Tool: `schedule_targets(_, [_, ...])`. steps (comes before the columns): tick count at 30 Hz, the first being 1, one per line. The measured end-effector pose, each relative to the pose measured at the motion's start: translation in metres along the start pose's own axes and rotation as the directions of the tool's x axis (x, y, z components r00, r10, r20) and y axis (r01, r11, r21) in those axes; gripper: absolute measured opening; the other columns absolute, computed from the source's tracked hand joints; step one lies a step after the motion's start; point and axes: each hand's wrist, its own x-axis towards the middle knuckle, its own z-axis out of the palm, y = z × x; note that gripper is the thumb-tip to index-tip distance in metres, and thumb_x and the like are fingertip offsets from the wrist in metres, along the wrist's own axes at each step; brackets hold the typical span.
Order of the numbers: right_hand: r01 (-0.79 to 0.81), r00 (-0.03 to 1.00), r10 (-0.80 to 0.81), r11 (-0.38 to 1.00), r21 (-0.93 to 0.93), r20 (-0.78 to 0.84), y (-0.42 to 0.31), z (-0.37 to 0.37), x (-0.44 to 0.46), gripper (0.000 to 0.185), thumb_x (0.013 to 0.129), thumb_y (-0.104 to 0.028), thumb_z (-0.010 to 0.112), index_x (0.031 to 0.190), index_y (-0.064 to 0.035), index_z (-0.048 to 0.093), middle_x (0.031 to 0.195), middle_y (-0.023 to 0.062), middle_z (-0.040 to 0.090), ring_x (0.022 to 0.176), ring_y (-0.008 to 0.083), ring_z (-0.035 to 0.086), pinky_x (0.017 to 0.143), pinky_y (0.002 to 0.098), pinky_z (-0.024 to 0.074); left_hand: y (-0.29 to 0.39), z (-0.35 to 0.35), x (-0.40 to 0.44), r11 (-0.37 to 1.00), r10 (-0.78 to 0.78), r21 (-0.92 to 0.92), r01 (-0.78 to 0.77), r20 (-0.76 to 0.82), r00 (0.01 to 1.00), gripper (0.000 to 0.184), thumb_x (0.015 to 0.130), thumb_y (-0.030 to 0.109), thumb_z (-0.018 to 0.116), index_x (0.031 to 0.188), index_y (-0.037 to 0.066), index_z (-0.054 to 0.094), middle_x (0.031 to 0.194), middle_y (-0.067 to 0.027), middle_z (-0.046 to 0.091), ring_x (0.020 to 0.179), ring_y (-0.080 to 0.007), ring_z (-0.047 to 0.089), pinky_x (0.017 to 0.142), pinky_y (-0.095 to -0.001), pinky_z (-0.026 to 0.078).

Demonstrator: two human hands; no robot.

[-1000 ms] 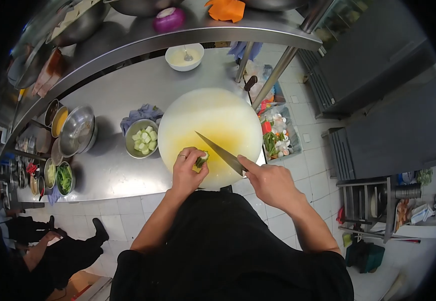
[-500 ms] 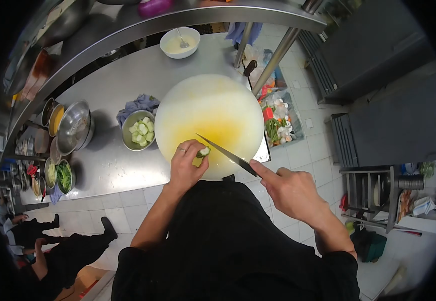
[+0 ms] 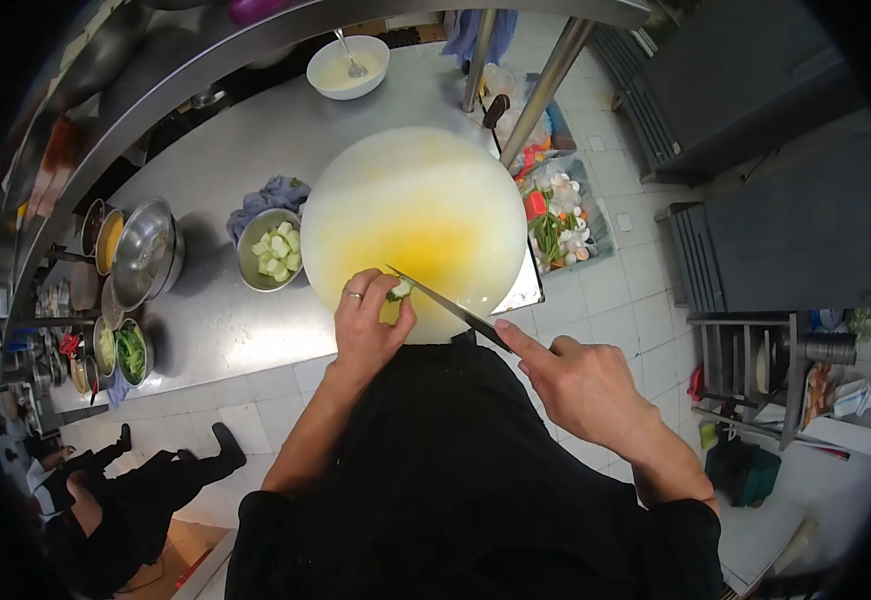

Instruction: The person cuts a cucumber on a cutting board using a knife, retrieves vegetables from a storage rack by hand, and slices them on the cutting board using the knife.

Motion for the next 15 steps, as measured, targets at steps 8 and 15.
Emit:
schedule_targets(8, [0.017,0.999,-0.017,1.0,-0.002,0.05,-0.004,-0.004,0.005,0.063,0.098,-0.014,0.073,0.16,-0.0141,0.058,0.07,0.0126,0.062,0.051,0.0321,0.063,0.049,0.0453,0.0529,0.001,0.002,0.001,0.999,-0.037,-0.012,0.037,0.016,0.999,0.034,0.078,0.001,0.081,0.11,0.005,0.07,0.11,-0.0155,0.07,0.097,-0.0358,0.071,0.082,-0.0441,0.06])
schedule_targets(15, [0.01,0.996,-0.015,0.998,0.062,0.085,-0.009,0.017,0.039,0.063,0.094,-0.008,0.071,0.155,-0.0055,0.058,0.071,0.0192,0.069,0.059,0.0379,0.07,0.056,0.0501,0.0562,-0.001,0.002,0.0,0.999,-0.048,-0.014,0.048,0.016,0.999,0.034,0.077,0.001,0.08,0.109,0.005,0.07,0.108,-0.015,0.072,0.096,-0.0353,0.072,0.081,-0.0439,0.061])
